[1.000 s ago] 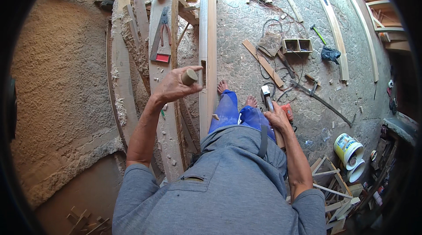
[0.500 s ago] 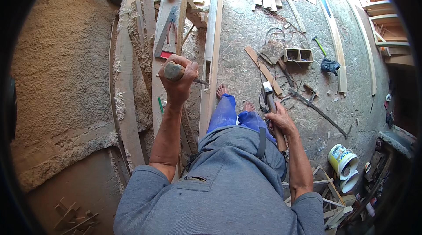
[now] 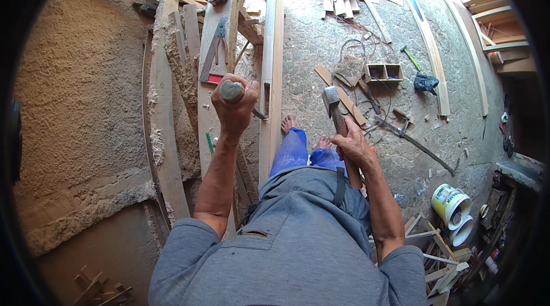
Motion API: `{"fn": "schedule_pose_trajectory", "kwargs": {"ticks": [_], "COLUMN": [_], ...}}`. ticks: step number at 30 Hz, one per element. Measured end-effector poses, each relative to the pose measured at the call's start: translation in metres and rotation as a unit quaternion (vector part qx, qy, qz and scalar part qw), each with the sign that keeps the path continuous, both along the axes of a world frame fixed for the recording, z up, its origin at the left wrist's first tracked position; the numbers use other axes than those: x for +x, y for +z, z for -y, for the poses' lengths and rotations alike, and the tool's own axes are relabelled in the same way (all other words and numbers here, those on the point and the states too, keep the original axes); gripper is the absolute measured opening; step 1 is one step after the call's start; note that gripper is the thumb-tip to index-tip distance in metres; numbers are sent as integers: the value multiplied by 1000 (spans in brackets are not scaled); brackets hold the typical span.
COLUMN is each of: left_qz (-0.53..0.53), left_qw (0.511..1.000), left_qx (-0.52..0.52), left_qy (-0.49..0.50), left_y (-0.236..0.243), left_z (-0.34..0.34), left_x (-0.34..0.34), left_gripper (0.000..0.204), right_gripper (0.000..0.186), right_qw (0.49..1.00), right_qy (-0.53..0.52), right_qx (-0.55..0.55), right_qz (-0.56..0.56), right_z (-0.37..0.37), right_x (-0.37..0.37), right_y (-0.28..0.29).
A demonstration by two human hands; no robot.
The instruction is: The person uses a chisel and mallet to carve a groove into a long wooden plank. They repeatedly position the chisel and strike it with the mallet to remove wood shavings along the plank's length.
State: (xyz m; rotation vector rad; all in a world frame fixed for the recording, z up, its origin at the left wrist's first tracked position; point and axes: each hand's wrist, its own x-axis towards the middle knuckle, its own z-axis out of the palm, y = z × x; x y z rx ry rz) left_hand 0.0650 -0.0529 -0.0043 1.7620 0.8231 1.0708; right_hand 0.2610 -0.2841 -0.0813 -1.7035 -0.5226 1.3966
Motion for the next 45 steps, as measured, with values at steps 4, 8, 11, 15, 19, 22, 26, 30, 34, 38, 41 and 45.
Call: {"fn": "schedule_pose_trajectory", "kwargs": {"ticks": [4, 8, 11, 15, 19, 22, 26, 30, 34, 38, 41, 45], "left_qz": [-69, -62, -29, 8, -2, -30, -55, -143, -12, -14, 10, 46], "left_qw": [994, 995, 998, 996, 993, 985, 968, 922, 998, 999, 998, 992], "left_qx": [20, 26, -17, 75, 104, 138, 203, 360, 46, 0, 23, 24], "left_qy": [-81, -75, -44, -49, -53, -100, -136, -14, -46, -51, -57, -112], "left_y": [2, -5, -18, -33, -38, -53, -94, -63, -61, -60, -66, -71], "left_z": [12, 5, 3, 20, 27, 10, 12, 14, 24, 28, 23, 27], "left_x": [19, 13, -11, -25, -33, -34, -49, -33, -38, -33, -29, -35], "left_gripper": [20, 21, 19, 21, 19, 20, 20, 19, 24, 27, 28, 29], "right_gripper": [47, 53, 61, 73, 74, 72, 64, 66, 67, 42, 41, 56], "right_qw": [1000, 999, 997, 948, 842, 778, 765, 826, 826, 730, 680, 825], "right_qy": [16, 22, 51, 148, 134, 166, 347, 294, 105, -97, 17, 287], "right_qx": [18, 25, 39, 157, 361, 402, 168, 249, 333, 544, 482, 149], "right_qz": [10, 36, 49, 232, 378, 452, 517, 410, 443, 402, 553, 464], "right_z": [-13, -19, -24, -39, -49, -52, -55, -53, -44, -44, -43, -37], "right_x": [-9, -20, -27, -42, -64, -75, -82, -75, -77, -59, -65, -81], "right_y": [19, 37, 62, 114, 169, 181, 156, 158, 242, 300, 228, 143]}}
